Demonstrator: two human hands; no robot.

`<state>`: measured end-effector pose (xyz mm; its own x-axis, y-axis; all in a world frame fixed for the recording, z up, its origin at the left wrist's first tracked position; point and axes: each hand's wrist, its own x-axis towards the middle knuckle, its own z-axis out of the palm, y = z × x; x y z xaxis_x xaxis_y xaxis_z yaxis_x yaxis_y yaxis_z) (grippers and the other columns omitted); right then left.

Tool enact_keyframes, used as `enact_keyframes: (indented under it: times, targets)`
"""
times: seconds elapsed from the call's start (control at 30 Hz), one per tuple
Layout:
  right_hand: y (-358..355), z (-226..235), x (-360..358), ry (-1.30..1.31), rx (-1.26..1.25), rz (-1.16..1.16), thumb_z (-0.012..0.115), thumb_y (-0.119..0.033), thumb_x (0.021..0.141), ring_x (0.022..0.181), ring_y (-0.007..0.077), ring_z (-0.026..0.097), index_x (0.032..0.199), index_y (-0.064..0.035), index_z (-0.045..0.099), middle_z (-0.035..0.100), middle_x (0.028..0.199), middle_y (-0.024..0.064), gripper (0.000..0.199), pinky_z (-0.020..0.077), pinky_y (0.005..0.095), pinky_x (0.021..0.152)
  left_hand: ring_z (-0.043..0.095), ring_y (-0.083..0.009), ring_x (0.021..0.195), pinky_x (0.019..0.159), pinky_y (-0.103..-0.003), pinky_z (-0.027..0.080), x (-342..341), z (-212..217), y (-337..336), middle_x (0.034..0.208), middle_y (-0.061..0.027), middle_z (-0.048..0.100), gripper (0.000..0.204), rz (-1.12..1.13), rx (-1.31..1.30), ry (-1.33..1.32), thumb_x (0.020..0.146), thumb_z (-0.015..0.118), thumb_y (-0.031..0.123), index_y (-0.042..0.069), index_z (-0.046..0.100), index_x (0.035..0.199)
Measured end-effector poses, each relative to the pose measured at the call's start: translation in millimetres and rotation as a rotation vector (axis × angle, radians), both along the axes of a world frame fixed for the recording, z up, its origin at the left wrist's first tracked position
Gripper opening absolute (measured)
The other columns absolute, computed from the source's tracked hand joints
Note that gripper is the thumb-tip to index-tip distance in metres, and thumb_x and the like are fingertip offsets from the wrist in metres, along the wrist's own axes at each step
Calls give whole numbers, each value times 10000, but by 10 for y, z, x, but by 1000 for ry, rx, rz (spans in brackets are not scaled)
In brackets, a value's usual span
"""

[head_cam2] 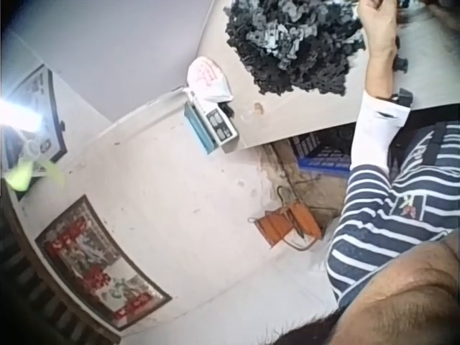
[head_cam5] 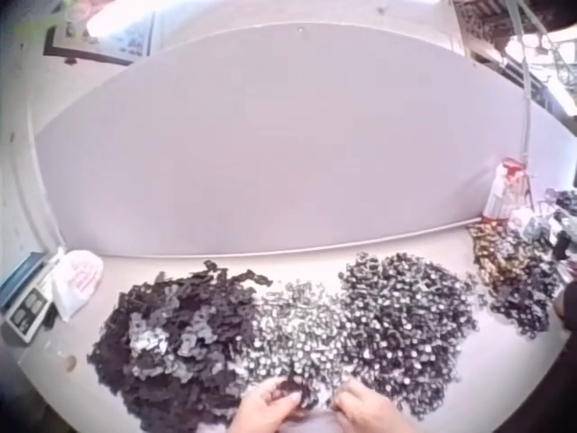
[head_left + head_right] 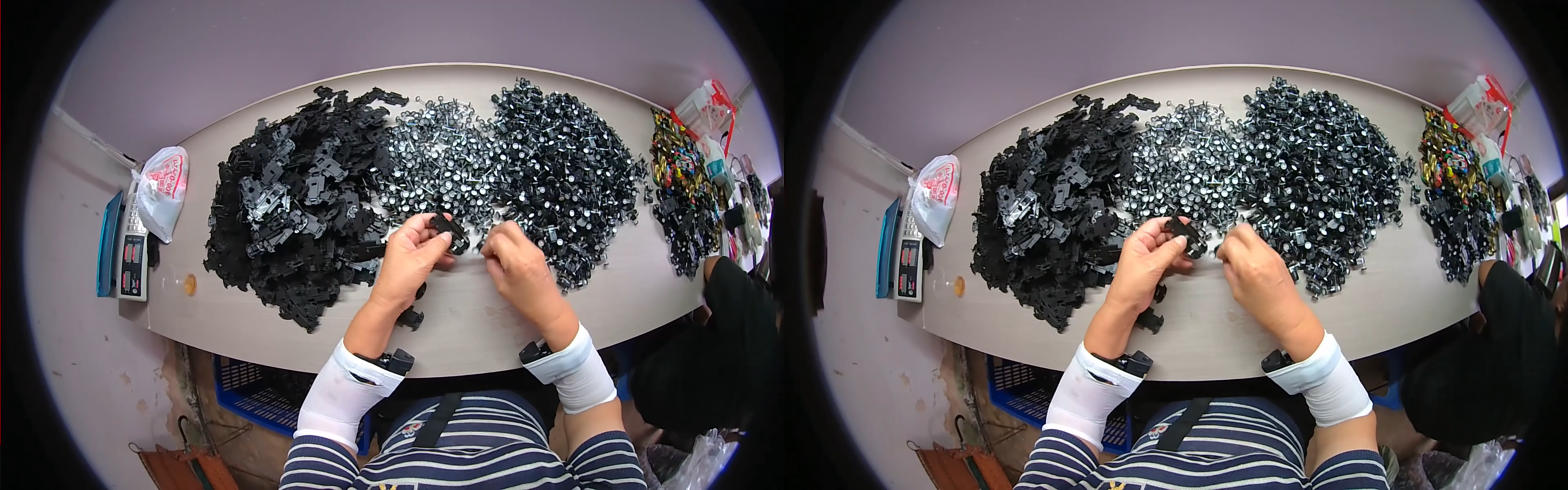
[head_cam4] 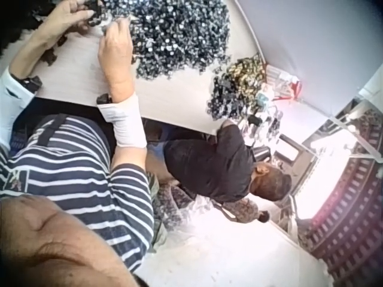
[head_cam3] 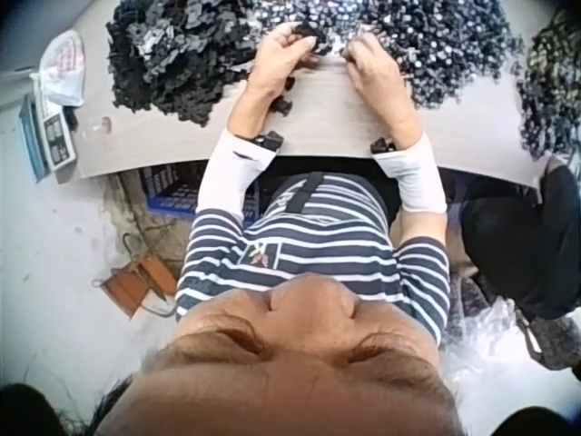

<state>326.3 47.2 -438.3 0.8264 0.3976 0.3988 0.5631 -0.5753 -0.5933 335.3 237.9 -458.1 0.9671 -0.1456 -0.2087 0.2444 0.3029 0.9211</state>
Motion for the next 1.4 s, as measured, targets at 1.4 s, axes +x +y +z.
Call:
enact_keyframes:
  times: [1.4]
  targets:
    - [223,-3,162,86,178,-31,678,-82,787,656,255,604,874,-18,620,590,784,106,123,491,338,587,593,-76,781,673,-217,509,-45,32,-72,929,-25,615,217,-67,-100,3,936,594,225,35,552,1033]
